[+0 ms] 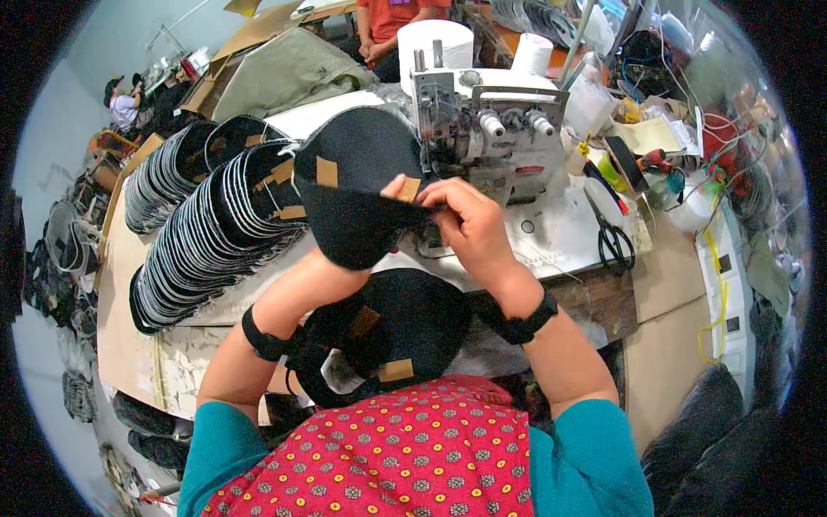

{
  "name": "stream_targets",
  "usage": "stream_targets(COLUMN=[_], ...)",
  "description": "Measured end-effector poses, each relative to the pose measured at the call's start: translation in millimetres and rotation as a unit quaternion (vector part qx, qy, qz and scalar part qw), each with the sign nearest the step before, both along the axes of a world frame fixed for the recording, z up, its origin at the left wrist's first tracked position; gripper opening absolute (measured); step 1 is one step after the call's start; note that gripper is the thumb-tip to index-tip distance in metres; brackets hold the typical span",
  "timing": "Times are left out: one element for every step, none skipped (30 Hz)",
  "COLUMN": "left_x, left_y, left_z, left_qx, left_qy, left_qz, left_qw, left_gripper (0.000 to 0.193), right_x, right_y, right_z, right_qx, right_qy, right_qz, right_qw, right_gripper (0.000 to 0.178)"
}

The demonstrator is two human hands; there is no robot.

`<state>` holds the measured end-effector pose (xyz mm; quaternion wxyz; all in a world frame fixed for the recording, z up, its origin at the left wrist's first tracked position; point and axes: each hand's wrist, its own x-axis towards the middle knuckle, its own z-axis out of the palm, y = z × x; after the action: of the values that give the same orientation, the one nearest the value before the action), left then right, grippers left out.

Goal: The person picks up a shoe upper and a sole, aligns them by hand, and feeds the edges through a sewing machine. They guide the pieces through the stitching process before placing the assembled shoe onto a stack and repeating the task.

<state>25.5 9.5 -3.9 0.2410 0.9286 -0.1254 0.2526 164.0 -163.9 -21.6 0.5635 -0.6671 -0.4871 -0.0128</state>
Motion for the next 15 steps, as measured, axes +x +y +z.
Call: stream_targets(left_x=[3.5,0.6,-1.5,-3.7,-6.3,-6.6,-5.4,-3.6,-1.7,0.8,5.3,10.1,16.9,22.1,27.2], left_y=[2.1,2.2,7.3,14.4,17.4,15.4,16.2,16.1,15.6,14.6,11.4,9.1,8.0,10.2,13.7], left_z=[-1.0,2.3,7.6,13.7,18.8,22.5,27.1,29.4,30.5,30.0,30.0,28.7,27.2,25.0,22.1], left_qx=[0.092,-0.152,-0.153,-0.226,-0.296,-0.347,-0.341,-0.294,-0.246,-0.246,-0.124,0.003,0.002,0.004,0.007], left_qy=[-0.072,0.064,0.063,0.161,0.257,0.255,0.263,0.25,0.237,0.236,0.095,-0.051,-0.052,-0.082,-0.112], left_qz=[0.006,-0.048,-0.049,-0.036,-0.02,0.016,0.043,0.099,0.154,0.154,0.2,0.238,0.236,0.224,0.212], left_qw=[0.993,0.985,0.985,0.96,0.92,0.903,0.902,0.917,0.927,0.927,0.967,0.97,0.97,0.971,0.971], left_gripper=[0.077,0.062,0.062,0.05,0.041,0.025,0.023,0.024,0.029,0.029,0.04,0.052,0.052,0.059,0.067], right_x=[-3.7,-5.6,-8.2,-11.2,-15.2,-17.9,-20.8,-23.8,-26.2,-26.0,-22.7,-19.6,-16.8,-15.5,-15.2], right_y=[-3.2,-6.4,-9.9,-13.2,-15.9,-17.2,-17.3,-17.2,-15.8,-11.2,-5.9,-0.6,3.9,11.1,15.4], right_z=[3.1,5.1,9.8,15.9,20.7,22.9,26.0,30.5,32.8,29.2,22.4,15.7,11.0,6.2,2.9], right_qx=[-0.019,-0.013,-0.013,-0.026,-0.039,-0.027,-0.028,-0.026,-0.025,-0.025,-0.017,-0.009,-0.009,-0.014,-0.02], right_qy=[0.131,0.146,0.145,0.148,0.151,0.152,0.153,0.108,0.062,0.062,0.025,-0.013,-0.014,-0.005,0.005], right_qz=[0.052,0.07,0.069,0.064,0.06,0.059,0.06,0.052,0.045,0.045,0.022,-0.002,-0.005,-0.022,-0.04], right_qw=[0.99,0.987,0.987,0.987,0.986,0.986,0.986,0.992,0.997,0.997,0.999,1.0,1.0,1.0,0.999], right_gripper=[0.021,0.017,0.017,0.017,0.017,0.016,0.016,0.014,0.013,0.013,0.012,0.011,0.011,0.01,0.01])
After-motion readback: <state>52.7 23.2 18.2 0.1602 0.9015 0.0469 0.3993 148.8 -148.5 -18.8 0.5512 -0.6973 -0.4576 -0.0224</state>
